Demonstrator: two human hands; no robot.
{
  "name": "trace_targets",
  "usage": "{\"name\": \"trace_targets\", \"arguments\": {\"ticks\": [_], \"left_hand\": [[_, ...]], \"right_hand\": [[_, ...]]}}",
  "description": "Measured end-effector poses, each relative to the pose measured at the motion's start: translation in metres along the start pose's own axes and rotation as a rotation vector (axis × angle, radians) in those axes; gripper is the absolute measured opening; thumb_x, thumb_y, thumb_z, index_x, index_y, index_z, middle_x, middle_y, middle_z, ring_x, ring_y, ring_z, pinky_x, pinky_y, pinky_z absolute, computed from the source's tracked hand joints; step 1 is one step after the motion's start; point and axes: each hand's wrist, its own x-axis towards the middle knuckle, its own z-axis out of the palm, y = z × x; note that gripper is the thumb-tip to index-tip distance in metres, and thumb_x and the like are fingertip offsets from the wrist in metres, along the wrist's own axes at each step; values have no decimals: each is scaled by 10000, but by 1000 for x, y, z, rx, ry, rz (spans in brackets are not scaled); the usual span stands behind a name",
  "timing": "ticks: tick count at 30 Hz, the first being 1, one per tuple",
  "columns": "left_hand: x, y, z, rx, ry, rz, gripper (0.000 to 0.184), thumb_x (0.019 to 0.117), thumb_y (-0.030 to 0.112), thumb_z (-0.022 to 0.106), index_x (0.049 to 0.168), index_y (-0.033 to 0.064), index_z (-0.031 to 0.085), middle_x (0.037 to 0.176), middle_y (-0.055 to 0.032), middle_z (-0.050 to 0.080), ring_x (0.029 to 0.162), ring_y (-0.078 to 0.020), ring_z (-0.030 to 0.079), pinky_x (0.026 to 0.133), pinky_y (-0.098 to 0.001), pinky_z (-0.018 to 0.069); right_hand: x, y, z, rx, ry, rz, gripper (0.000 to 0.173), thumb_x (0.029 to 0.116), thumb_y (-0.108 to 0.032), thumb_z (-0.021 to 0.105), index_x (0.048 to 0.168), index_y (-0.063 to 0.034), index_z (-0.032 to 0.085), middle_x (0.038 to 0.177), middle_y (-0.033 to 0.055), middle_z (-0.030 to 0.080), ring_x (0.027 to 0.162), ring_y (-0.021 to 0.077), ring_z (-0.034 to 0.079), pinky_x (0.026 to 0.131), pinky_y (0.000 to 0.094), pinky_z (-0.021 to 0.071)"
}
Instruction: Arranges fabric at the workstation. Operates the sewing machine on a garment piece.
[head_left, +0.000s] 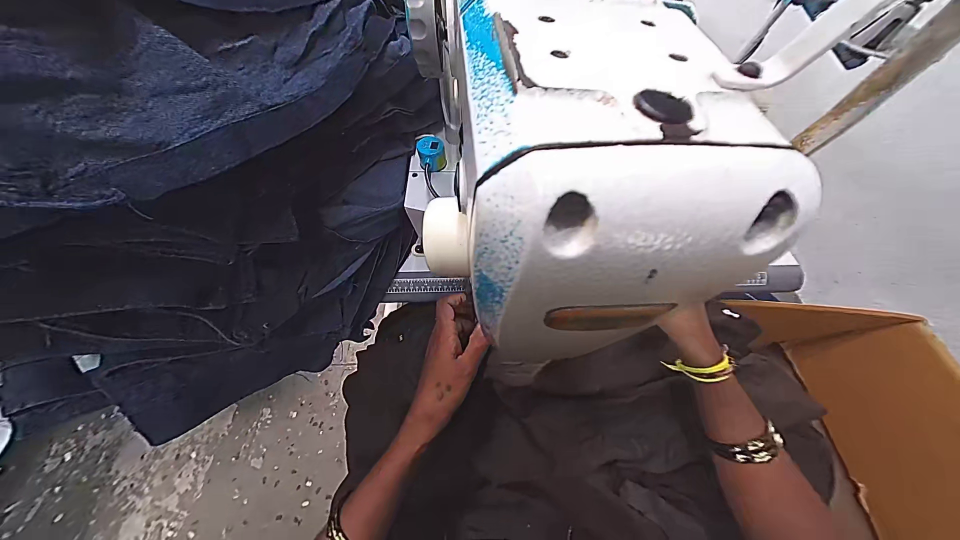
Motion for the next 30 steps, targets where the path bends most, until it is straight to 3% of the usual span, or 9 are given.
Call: {"name": "trace_targets", "arguments": {"ticks": [3,5,8,13,18,22,25,27,30], "left_hand": [[2,0,-1,119,5,42,340,987,266,549,1148,-33,554,888,-29,580,778,-9,550,718,-197,472],[-6,6,-5,229,0,174,269,976,236,539,838,24,630,656,15,541,604,-7,512,582,-208,428],[-33,23,-23,221,-212,442,384,1022,220,536,668,71,545,533,3,443,477,-29,423,455,-183,336],[-40,8,-40,198,-232,384,403,1032,254,548,665,105,478,538,43,373,484,9,352,464,-152,269],[-41,7,-39,193,-400,443,379,1044,279,559,718,90,523,562,11,413,507,-40,403,485,-183,326],[-38,19,-27,243,-511,514,325,1058,336,535,879,89,647,621,-15,534,547,-93,508,519,-243,419],[-37,29,-27,232,-426,554,287,1055,312,552,1010,89,726,752,-26,690,650,-74,630,610,-235,506],[-32,30,-42,156,-314,533,282,1051,288,574,1003,60,733,846,-16,732,757,10,657,717,-155,538],[-20,14,-84,271,-111,354,314,1023,356,594,950,97,756,858,64,733,778,91,634,732,-127,525]], "right_hand": [[-5,-15,1,-24,51,-194,136,942,-81,670,1009,24,724,898,136,707,754,141,641,716,304,527],[-10,-28,10,-61,85,-352,132,920,-112,672,906,13,713,802,133,692,722,160,659,694,288,528],[-16,-46,16,-3,5,-401,162,937,-156,661,915,-10,729,803,86,714,735,51,649,728,159,505],[-23,-49,19,222,-143,-225,165,892,-135,691,971,8,718,883,7,720,821,-111,628,768,60,497],[-46,-48,38,-147,108,-709,178,936,-217,643,841,-68,669,743,84,689,730,187,677,685,294,536],[-45,-63,52,-284,99,-942,270,985,-177,567,737,-131,662,655,38,651,683,198,635,683,317,478],[-46,-64,50,-100,-12,-782,195,930,-191,630,772,-91,684,744,63,705,764,159,689,725,267,537],[-56,-61,43,210,-262,-584,233,1014,-272,608,974,-46,652,836,40,688,833,72,652,813,206,525],[-63,-54,40,253,-345,-391,295,1018,-333,617,1033,-38,611,830,36,671,802,104,625,803,312,481]]}}
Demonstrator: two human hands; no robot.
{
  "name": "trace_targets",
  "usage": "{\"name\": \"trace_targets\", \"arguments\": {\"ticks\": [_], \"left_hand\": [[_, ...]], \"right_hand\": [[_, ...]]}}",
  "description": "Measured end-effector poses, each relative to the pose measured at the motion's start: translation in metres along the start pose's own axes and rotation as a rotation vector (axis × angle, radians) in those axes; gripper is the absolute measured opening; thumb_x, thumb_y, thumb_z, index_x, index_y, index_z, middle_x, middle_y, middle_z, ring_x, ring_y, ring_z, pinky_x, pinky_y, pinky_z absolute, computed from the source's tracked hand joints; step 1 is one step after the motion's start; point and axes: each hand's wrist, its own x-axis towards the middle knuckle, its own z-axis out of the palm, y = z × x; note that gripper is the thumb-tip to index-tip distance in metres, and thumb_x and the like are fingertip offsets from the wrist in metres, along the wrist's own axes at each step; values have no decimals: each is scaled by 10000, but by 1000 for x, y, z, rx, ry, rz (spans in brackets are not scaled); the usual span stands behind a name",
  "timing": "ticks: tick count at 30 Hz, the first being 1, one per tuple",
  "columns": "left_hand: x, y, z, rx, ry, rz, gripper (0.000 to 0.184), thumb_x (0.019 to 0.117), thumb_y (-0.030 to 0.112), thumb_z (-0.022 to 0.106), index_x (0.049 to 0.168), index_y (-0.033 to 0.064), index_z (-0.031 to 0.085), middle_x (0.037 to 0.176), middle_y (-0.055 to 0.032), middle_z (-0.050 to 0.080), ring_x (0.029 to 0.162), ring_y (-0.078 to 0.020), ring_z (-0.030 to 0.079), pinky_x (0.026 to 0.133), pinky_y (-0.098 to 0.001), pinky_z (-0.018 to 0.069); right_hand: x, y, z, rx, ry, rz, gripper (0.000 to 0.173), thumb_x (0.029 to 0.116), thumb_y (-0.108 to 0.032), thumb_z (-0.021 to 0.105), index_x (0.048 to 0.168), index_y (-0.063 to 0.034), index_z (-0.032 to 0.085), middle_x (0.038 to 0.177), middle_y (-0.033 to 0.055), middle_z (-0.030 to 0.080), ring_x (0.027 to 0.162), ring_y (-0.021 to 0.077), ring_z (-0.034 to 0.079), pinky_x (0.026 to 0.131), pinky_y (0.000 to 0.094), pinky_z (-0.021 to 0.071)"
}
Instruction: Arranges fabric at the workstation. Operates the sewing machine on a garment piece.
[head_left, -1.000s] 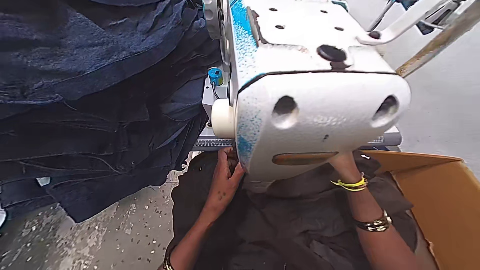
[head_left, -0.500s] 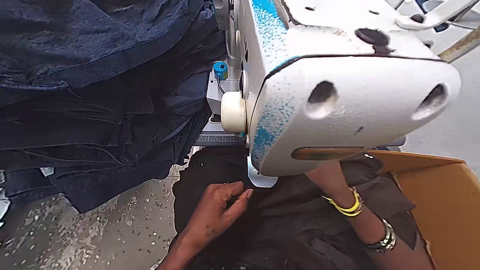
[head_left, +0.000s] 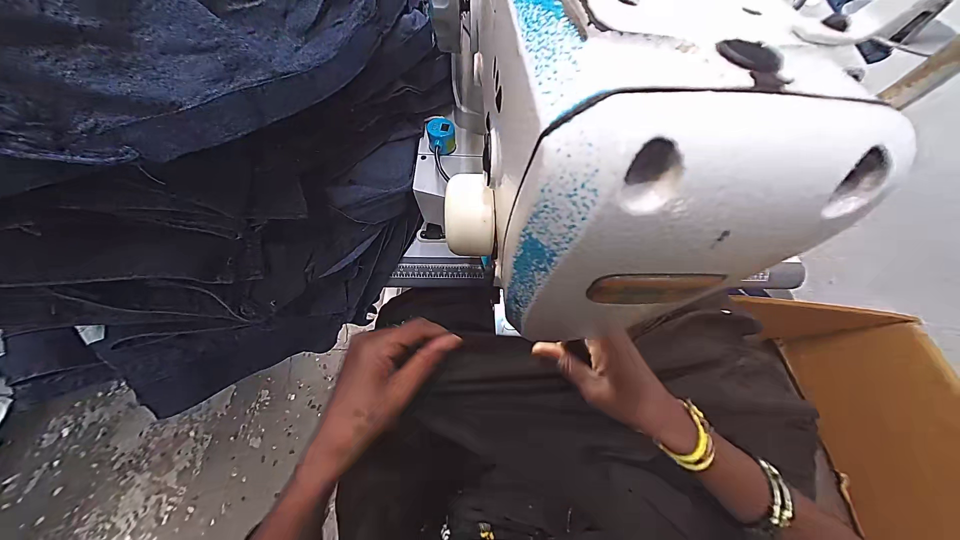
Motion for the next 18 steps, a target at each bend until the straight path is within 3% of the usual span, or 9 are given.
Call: {"name": "trace_targets", "arguments": {"ticks": [3,5,8,11,14,16,18], "left_hand": [[-2,-32,-19,214,72,-180,351,979,413,592,928,113,768,800,53,713,693,80,597,651,-158,473],[-6,-41,-23,256,83,-234,364,971,422,595,926,103,764,791,35,708,682,57,595,652,-184,472],[-9,-36,-21,231,95,-238,337,972,398,598,916,112,767,794,57,708,685,83,589,651,-150,465],[-2,-32,-15,209,100,-207,329,979,406,598,910,131,766,782,74,702,683,90,583,642,-147,457],[5,-31,-10,299,88,-200,365,978,434,572,916,130,763,762,36,695,668,16,595,642,-237,467],[4,-30,-5,399,80,-191,412,981,454,548,922,109,763,791,-53,713,711,-170,660,659,-443,485],[5,-28,3,428,28,-130,375,1006,359,544,1011,65,777,944,-149,743,880,-351,716,759,-604,517]], "right_hand": [[11,6,1,-80,72,152,311,936,-268,683,1030,25,643,836,77,684,808,141,647,765,357,497],[20,3,-4,-22,19,243,332,895,-208,693,1075,67,647,824,58,659,780,78,605,749,281,491],[21,2,-20,17,-47,276,243,923,-155,639,1074,35,621,845,9,633,788,-42,571,745,148,471],[16,10,-22,-41,2,318,196,944,-192,634,1034,-22,599,807,-52,580,750,-81,529,709,116,446],[10,16,-21,-165,86,270,240,955,-247,639,1020,-16,627,775,28,606,726,90,558,703,289,457],[9,27,-28,-298,124,251,253,968,-270,637,1011,-22,665,743,61,639,698,188,602,689,412,467],[9,45,-41,-464,201,254,211,968,-193,650,988,1,732,801,153,704,772,332,691,744,548,521]]}}
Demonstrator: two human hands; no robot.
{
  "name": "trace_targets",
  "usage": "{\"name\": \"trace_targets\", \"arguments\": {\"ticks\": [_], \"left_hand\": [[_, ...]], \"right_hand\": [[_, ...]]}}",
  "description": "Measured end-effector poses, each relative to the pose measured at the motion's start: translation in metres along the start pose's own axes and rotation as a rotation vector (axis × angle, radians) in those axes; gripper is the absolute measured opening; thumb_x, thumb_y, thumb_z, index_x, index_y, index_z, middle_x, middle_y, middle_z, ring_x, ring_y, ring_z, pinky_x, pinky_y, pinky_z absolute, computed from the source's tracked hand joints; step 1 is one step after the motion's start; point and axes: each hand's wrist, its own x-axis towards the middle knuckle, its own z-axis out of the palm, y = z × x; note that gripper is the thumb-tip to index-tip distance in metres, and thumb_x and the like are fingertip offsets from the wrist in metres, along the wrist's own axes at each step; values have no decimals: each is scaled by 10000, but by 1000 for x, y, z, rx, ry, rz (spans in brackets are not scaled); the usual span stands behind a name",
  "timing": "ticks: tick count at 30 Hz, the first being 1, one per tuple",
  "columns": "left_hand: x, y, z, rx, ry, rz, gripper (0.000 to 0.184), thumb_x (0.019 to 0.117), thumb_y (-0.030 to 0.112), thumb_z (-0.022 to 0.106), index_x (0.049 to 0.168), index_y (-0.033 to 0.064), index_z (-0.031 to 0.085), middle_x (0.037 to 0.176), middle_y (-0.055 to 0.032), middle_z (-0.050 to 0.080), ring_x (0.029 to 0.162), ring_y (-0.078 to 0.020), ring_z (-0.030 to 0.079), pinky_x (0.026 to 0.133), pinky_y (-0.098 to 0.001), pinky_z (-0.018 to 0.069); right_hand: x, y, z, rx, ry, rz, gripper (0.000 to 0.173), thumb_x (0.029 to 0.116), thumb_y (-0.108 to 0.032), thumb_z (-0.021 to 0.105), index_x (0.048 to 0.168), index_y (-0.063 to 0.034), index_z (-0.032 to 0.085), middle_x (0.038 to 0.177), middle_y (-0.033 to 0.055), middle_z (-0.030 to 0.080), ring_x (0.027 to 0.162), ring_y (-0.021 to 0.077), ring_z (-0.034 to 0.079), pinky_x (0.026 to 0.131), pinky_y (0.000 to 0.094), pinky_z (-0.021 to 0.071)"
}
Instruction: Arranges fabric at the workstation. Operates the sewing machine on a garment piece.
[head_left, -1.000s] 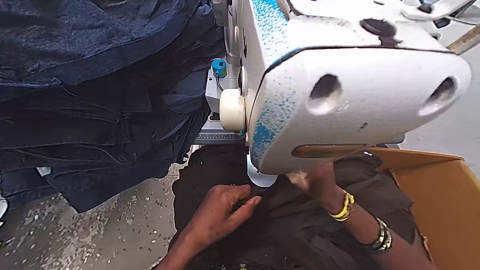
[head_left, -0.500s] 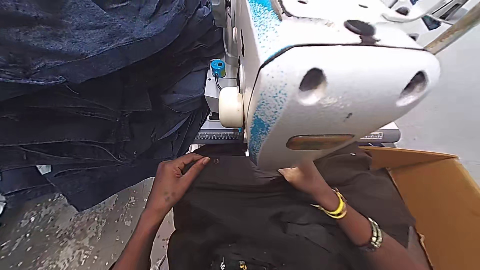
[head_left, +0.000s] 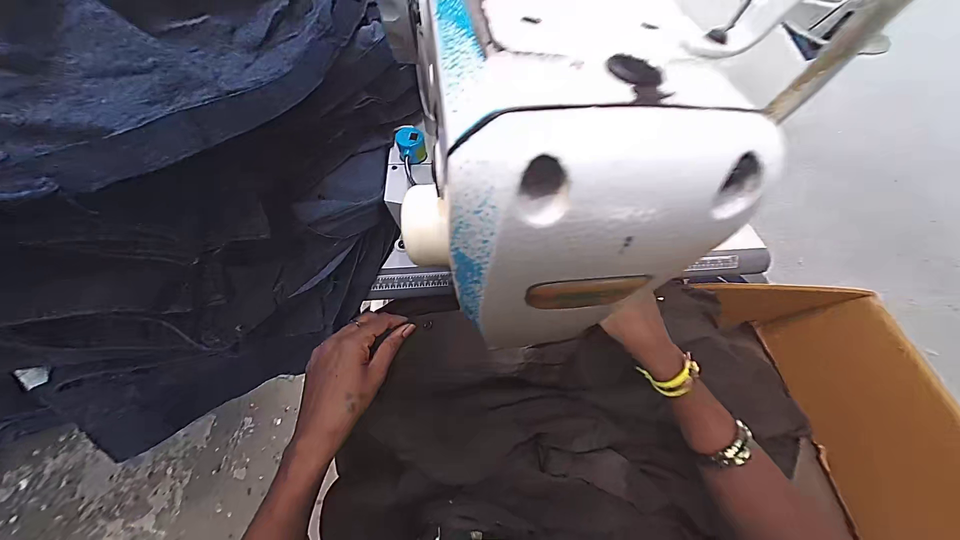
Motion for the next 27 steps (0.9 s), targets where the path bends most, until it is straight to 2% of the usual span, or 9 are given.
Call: {"name": "trace_targets", "arguments": {"ticks": [1,5,9,12,15,17,22,25,27], "left_hand": [[0,4,5,-24,-15,53,350,1023,301,526,1063,60,776,1026,-153,749,958,-360,719,822,-602,528],[4,30,31,-384,-133,19,438,1066,299,430,1297,12,666,1237,-88,709,1158,-98,650,1029,-316,491],[16,58,40,-564,-173,-223,486,1006,246,531,1393,-44,486,1099,-64,634,918,-12,609,849,-208,506],[17,63,42,-674,-151,-299,446,1000,174,553,1383,-28,448,950,15,590,762,47,565,723,-135,491],[13,59,49,-785,-128,-286,486,1002,209,571,1390,-45,426,953,14,591,799,40,587,743,-130,505],[13,60,49,-805,-112,-290,465,1002,201,581,1369,-48,438,940,27,590,789,46,583,737,-124,500],[17,62,49,-818,-107,-298,345,990,148,579,1266,-31,474,947,27,592,788,63,578,727,-119,492],[19,59,51,-762,-119,-299,267,995,180,580,1185,6,514,893,46,566,749,61,545,694,-124,466],[15,58,50,-659,-109,-222,206,1002,224,566,1037,21,577,784,56,547,683,52,512,649,-142,438]], "right_hand": [[5,11,-1,-86,58,11,193,969,-150,646,972,16,745,854,200,721,832,392,709,765,579,532],[24,35,8,-235,80,0,197,968,-123,665,1064,26,753,1000,260,675,967,473,652,796,602,516],[36,29,22,-280,-37,-35,210,939,-102,711,1101,26,748,1077,273,652,1025,485,617,820,604,486],[38,45,33,-317,61,-112,178,958,-166,675,991,-8,751,1070,230,691,1026,440,657,819,557,521],[26,46,28,-196,216,-126,195,971,-161,647,979,1,754,1040,199,740,1028,410,702,855,535,558],[16,34,17,-15,250,-37,190,965,-101,643,1015,50,745,977,221,736,929,379,719,841,502,568],[5,16,-7,144,205,63,211,956,-147,649,1060,15,732,944,124,718,824,90,654,779,230,519],[6,0,-9,87,266,-88,193,946,-165,671,931,23,712,855,131,709,804,112,668,768,224,517],[9,-13,-5,15,301,-215,193,922,-182,676,841,-9,706,775,117,705,751,154,687,710,268,536]]}}
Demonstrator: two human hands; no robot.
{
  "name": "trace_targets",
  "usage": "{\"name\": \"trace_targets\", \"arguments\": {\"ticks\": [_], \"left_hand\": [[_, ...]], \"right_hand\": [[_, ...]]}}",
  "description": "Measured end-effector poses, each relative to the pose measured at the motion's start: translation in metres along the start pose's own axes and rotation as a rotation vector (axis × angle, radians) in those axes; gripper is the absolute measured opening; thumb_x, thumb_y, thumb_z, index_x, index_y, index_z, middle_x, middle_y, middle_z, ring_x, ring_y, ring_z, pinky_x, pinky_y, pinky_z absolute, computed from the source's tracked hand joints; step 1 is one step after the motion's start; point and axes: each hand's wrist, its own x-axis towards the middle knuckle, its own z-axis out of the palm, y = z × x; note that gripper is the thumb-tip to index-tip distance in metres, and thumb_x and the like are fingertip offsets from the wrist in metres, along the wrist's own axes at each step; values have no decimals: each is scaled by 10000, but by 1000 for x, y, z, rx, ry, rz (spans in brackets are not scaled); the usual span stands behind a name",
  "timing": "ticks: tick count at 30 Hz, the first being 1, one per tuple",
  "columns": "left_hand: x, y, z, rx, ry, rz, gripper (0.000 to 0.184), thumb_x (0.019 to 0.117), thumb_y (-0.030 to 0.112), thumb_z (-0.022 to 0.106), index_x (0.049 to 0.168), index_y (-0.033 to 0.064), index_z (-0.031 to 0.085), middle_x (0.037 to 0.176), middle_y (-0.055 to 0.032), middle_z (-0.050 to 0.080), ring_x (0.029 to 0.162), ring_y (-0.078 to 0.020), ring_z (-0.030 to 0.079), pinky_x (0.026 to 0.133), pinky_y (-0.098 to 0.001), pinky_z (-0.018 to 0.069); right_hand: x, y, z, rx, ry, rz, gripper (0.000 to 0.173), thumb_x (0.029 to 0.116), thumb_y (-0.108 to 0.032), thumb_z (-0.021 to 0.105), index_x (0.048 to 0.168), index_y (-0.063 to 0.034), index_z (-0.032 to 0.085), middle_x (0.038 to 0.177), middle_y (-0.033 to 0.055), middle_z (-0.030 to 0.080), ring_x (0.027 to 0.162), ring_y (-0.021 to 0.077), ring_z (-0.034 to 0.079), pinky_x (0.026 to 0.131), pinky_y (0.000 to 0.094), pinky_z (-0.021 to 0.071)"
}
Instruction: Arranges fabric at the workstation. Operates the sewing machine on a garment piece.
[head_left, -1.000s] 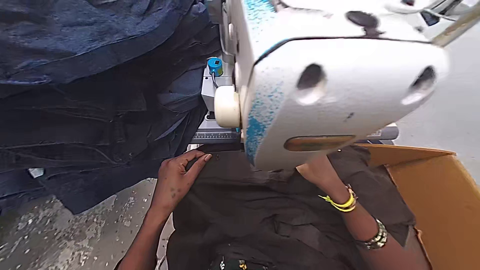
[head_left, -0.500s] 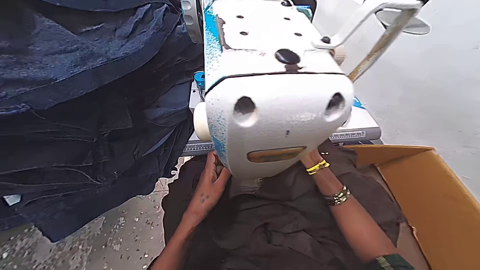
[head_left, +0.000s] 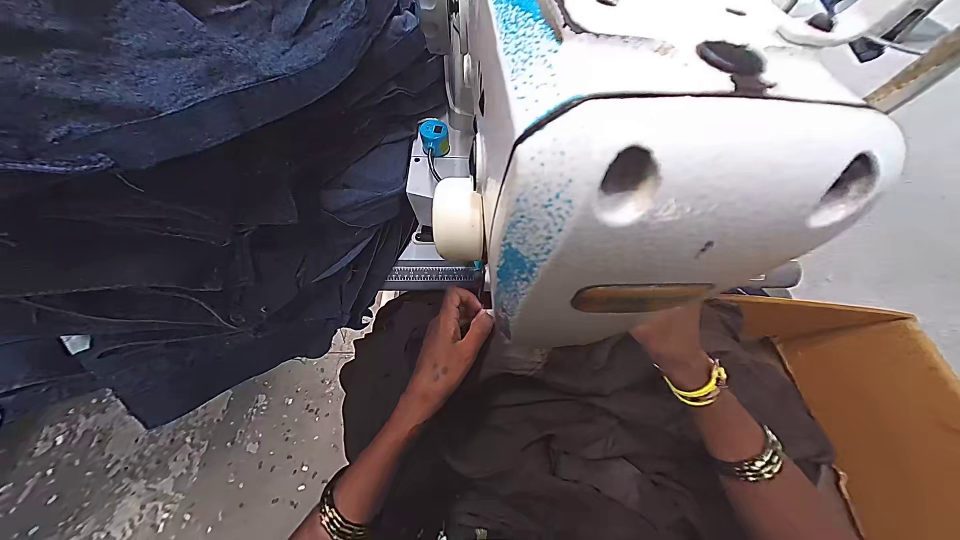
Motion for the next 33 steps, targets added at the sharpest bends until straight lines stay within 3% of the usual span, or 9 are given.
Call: {"name": "trace_targets", "arguments": {"ticks": [3,6,9,13,15,20,23,29,33], "left_hand": [[-25,12,-8,67,-118,305,336,1010,221,554,719,57,596,564,40,482,506,31,438,485,-144,365],[-43,26,-15,89,-235,454,366,1022,244,573,700,81,513,547,17,409,487,-7,379,457,-153,294],[-42,25,-19,133,-182,444,330,1023,333,611,829,67,648,621,22,543,548,23,464,513,-132,368],[-45,24,-41,31,-130,406,276,1018,319,626,957,77,743,839,43,731,764,76,636,711,-107,522],[-41,14,-68,96,-10,271,271,1003,350,632,923,124,756,872,110,731,801,100,637,748,-112,535],[-28,-31,-104,270,177,-13,248,950,331,641,878,115,739,769,124,665,680,114,570,634,-104,465],[-30,-41,-101,285,174,-42,250,949,327,647,869,109,740,768,114,671,682,111,573,639,-114,465],[-23,-31,-90,335,166,28,291,962,368,627,874,116,742,781,103,673,684,99,565,643,-133,452],[-15,-21,-85,377,159,82,310,957,386,622,872,119,756,776,88,685,695,90,574,666,-164,456]], "right_hand": [[-6,-15,8,-15,9,-336,246,976,-223,603,798,-56,633,700,101,647,669,210,661,607,322,532],[-14,-35,20,71,-99,-585,242,1042,-183,522,846,-107,642,713,56,625,706,198,617,687,307,494],[-7,-44,25,43,-98,-497,223,968,-195,580,783,-117,676,742,56,707,772,165,688,747,270,530],[-26,-49,15,663,-446,-181,284,1069,-345,532,1009,-73,590,867,31,665,887,56,640,871,199,506],[-32,-47,11,664,-452,-41,308,1040,-358,590,1022,-51,589,845,28,643,832,58,603,816,218,492],[-17,-45,23,449,-403,287,287,847,-212,711,997,21,637,810,37,655,766,44,603,719,245,484],[-11,-49,20,443,-475,315,285,866,-207,705,1008,32,644,799,51,651,750,90,598,720,313,473],[-15,-30,17,474,-410,278,223,929,-239,684,966,-41,587,758,-48,557,700,-33,518,676,168,443],[-20,-21,9,297,-401,261,295,953,-310,658,1004,-21,623,780,38,614,738,130,563,721,355,441]]}}
